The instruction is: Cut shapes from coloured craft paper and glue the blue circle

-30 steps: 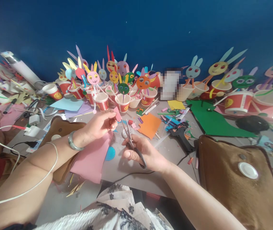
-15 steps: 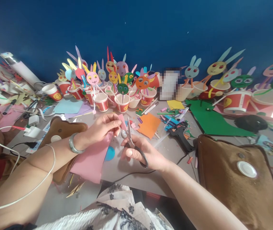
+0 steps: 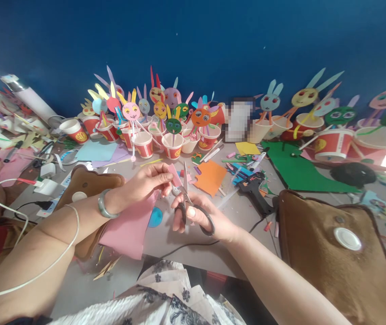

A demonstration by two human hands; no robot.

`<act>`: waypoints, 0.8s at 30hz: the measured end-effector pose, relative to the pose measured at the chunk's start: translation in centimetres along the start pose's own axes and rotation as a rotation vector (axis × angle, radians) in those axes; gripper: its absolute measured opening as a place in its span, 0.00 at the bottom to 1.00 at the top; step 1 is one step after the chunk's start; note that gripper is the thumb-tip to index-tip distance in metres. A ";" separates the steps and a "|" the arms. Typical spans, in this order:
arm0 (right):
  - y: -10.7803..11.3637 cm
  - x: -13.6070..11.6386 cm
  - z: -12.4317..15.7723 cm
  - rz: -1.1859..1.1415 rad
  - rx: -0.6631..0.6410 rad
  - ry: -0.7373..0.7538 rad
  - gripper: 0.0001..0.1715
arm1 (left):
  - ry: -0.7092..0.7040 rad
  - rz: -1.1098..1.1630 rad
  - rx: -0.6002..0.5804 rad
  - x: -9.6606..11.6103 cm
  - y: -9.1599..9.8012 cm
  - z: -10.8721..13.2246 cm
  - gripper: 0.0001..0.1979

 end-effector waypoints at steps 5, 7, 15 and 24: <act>-0.1 -0.1 0.1 -0.022 0.022 -0.006 0.32 | -0.025 0.016 -0.019 -0.1 0.1 -0.1 0.17; -0.1 -0.1 0.1 -0.022 0.041 -0.008 0.31 | -0.030 0.026 -0.023 -0.1 0.1 -0.1 0.17; -0.3 0.1 0.3 -0.047 0.144 -0.038 0.34 | -0.018 0.038 -0.006 0.0 0.0 0.0 0.18; -0.5 0.0 0.3 -0.043 0.179 -0.050 0.34 | -0.013 0.044 0.013 0.0 0.0 0.0 0.19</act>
Point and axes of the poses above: each hand's wrist, its own z-axis away from the middle knuckle, its own y-axis out of the back of the hand, x = y × z, the point moved 3 cm from there along -z, towards the middle knuckle, and after that the axes turned 2 degrees about y, right-handed, at the moved point
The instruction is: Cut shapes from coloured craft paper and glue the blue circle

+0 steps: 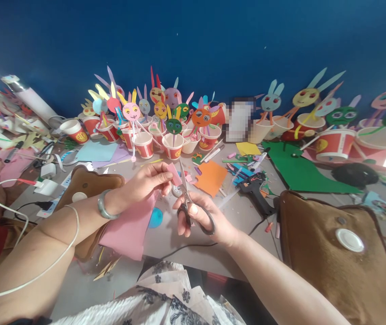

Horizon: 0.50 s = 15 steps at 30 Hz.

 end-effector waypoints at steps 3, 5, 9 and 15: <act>0.0 0.0 0.0 -0.002 0.001 0.016 0.33 | -0.002 0.002 -0.004 0.1 0.0 0.0 0.20; 0.1 0.1 0.0 0.005 -0.001 0.020 0.33 | -0.002 -0.003 -0.003 0.1 0.1 0.0 0.20; 0.1 0.1 0.0 0.031 0.003 0.013 0.34 | -0.006 -0.012 -0.001 0.1 0.1 0.0 0.19; -0.2 0.0 0.1 0.041 0.044 -0.005 0.32 | -0.025 -0.002 0.008 0.0 0.2 0.0 0.19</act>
Point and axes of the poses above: each hand's wrist, its own z-axis away from the middle knuckle, its own y-axis out of the back of the hand, x = y × z, the point moved 3 cm from there along -z, towards the middle knuckle, and after that the axes turned 2 degrees about y, right-handed, at the moved point
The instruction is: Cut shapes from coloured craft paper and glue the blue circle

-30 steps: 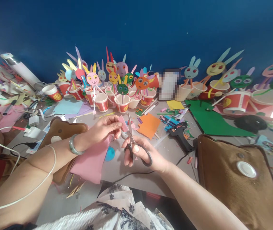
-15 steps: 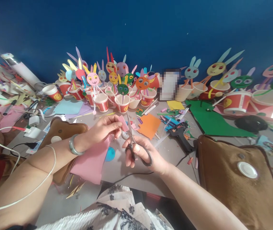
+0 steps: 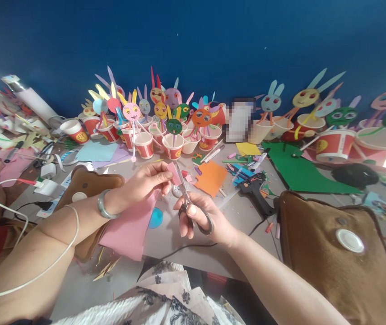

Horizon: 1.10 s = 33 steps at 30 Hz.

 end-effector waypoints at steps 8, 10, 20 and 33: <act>-0.2 -0.2 0.0 0.001 0.015 -0.022 0.31 | -0.013 -0.020 0.021 0.1 0.0 0.0 0.19; -0.3 -0.3 -0.1 0.005 0.021 -0.032 0.31 | -0.010 -0.025 0.022 0.1 0.1 0.0 0.18; 0.2 0.1 0.0 0.002 -0.007 -0.029 0.32 | 0.007 -0.015 -0.028 0.1 -0.2 0.0 0.19; 0.2 -0.1 0.1 0.038 0.025 -0.022 0.31 | 0.003 -0.030 -0.009 0.2 -0.3 0.0 0.20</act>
Point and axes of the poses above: each hand's wrist, its own z-axis away from the middle knuckle, its own y-axis out of the back of the hand, x = y × z, the point moved 3 cm from there along -z, towards the middle knuckle, and after that the axes turned 2 degrees about y, right-handed, at the moved point
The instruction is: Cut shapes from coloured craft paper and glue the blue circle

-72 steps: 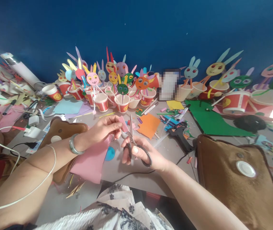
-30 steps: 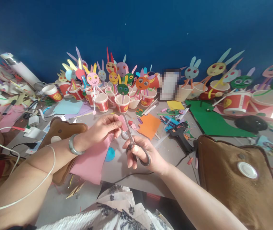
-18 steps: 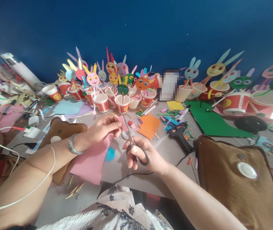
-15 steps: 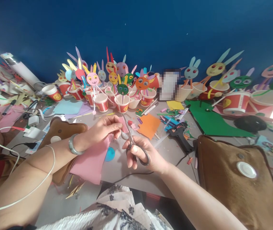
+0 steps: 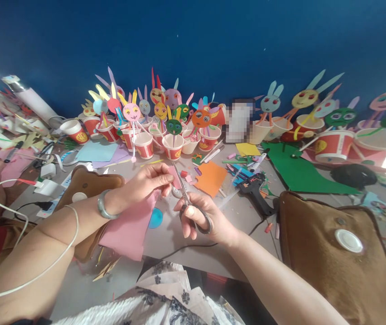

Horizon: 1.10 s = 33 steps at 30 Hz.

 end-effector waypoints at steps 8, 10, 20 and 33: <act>1.3 -1.1 0.0 0.058 0.309 0.165 0.25 | 0.030 -0.034 0.034 -0.4 0.0 0.2 0.15; 1.7 -1.5 0.0 0.092 0.471 0.215 0.24 | 0.051 -0.043 0.074 -0.6 0.1 0.2 0.12; 1.2 -1.1 -0.6 0.187 0.516 0.193 0.29 | 0.044 -0.177 0.082 -2.4 -0.5 0.3 0.11; 2.0 -1.4 -0.4 0.147 0.605 0.270 0.24 | 0.140 -0.224 -0.068 -3.7 -0.8 0.0 0.21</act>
Point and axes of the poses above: each hand's wrist, its own z-axis away from the middle knuckle, its own y-axis out of the back of the hand, x = y × z, the point moved 3 cm from there along -z, towards the middle knuckle, and after that the axes turned 2 degrees about y, right-handed, at the moved point
